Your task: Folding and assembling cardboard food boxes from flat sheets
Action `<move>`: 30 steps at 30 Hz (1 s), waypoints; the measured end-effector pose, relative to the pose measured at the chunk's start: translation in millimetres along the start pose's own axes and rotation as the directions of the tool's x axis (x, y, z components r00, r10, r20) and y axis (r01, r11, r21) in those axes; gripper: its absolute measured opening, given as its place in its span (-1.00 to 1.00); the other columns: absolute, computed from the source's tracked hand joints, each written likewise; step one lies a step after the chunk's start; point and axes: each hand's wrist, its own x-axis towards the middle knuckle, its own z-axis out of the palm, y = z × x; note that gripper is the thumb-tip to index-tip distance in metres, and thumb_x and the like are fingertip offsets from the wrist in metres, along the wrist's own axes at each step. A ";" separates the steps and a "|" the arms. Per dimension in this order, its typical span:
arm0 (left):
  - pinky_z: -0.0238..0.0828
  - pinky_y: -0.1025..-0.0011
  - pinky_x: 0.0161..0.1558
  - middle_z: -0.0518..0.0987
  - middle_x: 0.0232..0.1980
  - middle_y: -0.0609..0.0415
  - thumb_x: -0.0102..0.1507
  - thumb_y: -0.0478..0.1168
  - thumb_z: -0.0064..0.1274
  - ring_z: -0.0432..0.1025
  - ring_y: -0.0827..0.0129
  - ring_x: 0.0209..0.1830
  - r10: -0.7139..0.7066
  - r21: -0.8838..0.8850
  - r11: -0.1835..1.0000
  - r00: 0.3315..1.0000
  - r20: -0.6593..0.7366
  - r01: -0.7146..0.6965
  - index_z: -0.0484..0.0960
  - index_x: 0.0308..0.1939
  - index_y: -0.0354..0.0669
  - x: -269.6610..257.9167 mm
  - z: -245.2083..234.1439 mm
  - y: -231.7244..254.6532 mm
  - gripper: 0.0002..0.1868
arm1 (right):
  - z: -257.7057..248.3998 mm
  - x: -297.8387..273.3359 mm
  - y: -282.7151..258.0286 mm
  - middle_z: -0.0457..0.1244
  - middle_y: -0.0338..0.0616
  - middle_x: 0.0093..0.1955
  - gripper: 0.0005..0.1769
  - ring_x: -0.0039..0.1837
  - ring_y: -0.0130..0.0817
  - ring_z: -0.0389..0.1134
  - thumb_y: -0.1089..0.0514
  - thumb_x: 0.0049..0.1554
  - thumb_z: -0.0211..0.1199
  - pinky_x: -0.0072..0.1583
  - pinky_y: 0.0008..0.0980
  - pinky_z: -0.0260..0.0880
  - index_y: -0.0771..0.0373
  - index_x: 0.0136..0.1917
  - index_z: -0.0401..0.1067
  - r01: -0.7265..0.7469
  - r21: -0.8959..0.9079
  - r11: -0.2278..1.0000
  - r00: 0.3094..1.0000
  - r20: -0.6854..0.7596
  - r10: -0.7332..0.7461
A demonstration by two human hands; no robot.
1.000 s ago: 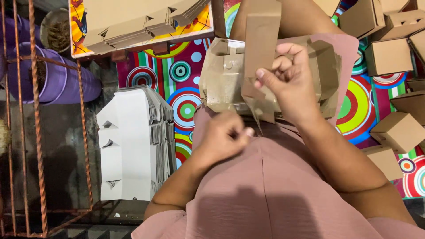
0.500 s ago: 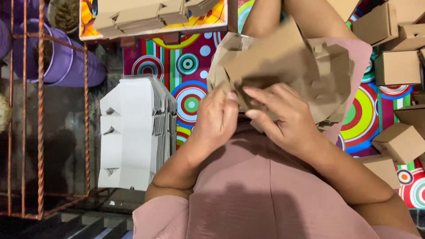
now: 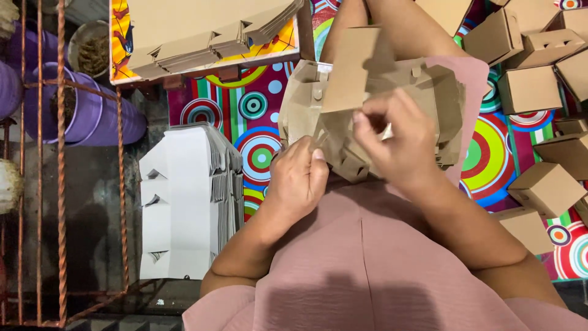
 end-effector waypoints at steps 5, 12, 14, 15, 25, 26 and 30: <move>0.46 0.08 -0.11 0.41 -0.50 -0.02 0.42 -0.12 -0.36 0.44 -0.01 -0.34 0.197 0.039 0.979 0.980 0.027 -0.198 0.45 -0.44 -0.15 19.3 -6.1 34.9 -0.60 | -2.8 0.5 21.0 0.19 -0.14 -0.04 -0.76 0.06 -0.41 0.19 0.13 0.37 0.12 0.19 -0.21 0.36 0.33 0.19 0.28 -0.342 0.393 0.853 0.933 0.253 0.257; 0.20 0.32 -0.40 0.48 -0.46 0.10 0.47 0.32 -0.43 0.34 0.32 -0.53 -0.081 -0.409 0.911 0.994 -0.071 0.045 0.44 -0.48 -0.09 3.3 -56.3 31.3 -0.30 | -38.2 24.8 -73.9 0.03 -0.15 -0.28 -0.79 -0.22 -0.28 0.06 0.21 0.29 0.17 -0.11 -0.33 0.05 0.29 -0.15 0.23 -0.149 0.115 0.982 0.887 0.454 0.081; 0.21 0.39 -0.37 0.45 -0.49 0.16 0.43 0.32 -0.43 0.33 0.40 -0.52 -0.169 -0.400 0.897 0.982 0.086 0.190 0.39 -0.47 -0.09 30.4 -93.3 42.6 -0.34 | -40.0 24.6 -80.9 0.11 -0.10 -0.22 -0.91 -0.19 -0.18 0.15 0.25 0.28 0.18 -0.11 -0.25 0.14 0.32 -0.02 0.33 0.054 0.076 0.996 0.857 0.509 -0.085; 0.21 0.46 -0.34 0.42 -0.52 0.21 0.40 0.32 -0.42 0.31 0.47 -0.52 -0.236 -0.374 0.871 0.939 0.249 0.318 0.33 -0.45 -0.10 43.9 -112.9 46.9 -0.37 | -39.9 25.1 -84.2 0.19 -0.04 -0.16 -0.86 -0.16 -0.09 0.23 0.29 0.27 0.19 -0.11 -0.17 0.24 0.34 0.11 0.44 0.258 0.046 0.965 0.799 0.551 -0.239; 0.36 0.45 -0.37 0.66 -0.54 0.28 0.40 -0.20 -0.32 0.50 0.54 -0.52 -0.262 -0.249 0.896 0.890 0.373 0.368 0.46 -0.47 -0.02 37.1 -64.9 20.5 -0.65 | -36.3 5.3 -47.8 0.28 -0.28 -0.11 -0.82 -0.12 -0.19 0.23 0.06 0.29 0.32 0.00 -0.23 0.27 0.01 0.17 0.54 0.484 -0.345 0.804 0.778 0.590 -0.215; 0.33 0.38 -0.31 0.61 -0.49 0.25 0.44 -0.18 -0.33 0.48 0.43 -0.47 -0.206 -0.240 0.924 0.916 0.343 0.298 0.47 -0.44 -0.03 33.9 -58.0 24.2 -0.62 | -33.7 6.2 -51.6 0.32 -0.26 -0.10 -0.78 -0.06 -0.17 0.27 -0.05 0.27 0.33 0.16 -0.14 0.26 0.07 0.09 0.52 0.436 -0.315 0.843 0.811 0.543 -0.217; 0.08 0.13 -0.41 0.31 -0.46 0.00 0.47 -0.17 -0.28 0.24 0.10 -0.50 -0.136 -0.079 0.983 0.950 0.282 0.164 0.23 -0.35 -0.19 15.2 -28.9 26.1 -0.70 | -17.5 -1.3 -55.7 0.24 -0.16 -0.30 -0.76 -0.15 -0.17 0.27 0.14 0.28 0.32 0.24 -0.14 0.29 0.23 -0.18 0.36 0.281 -0.270 0.921 0.893 0.425 -0.147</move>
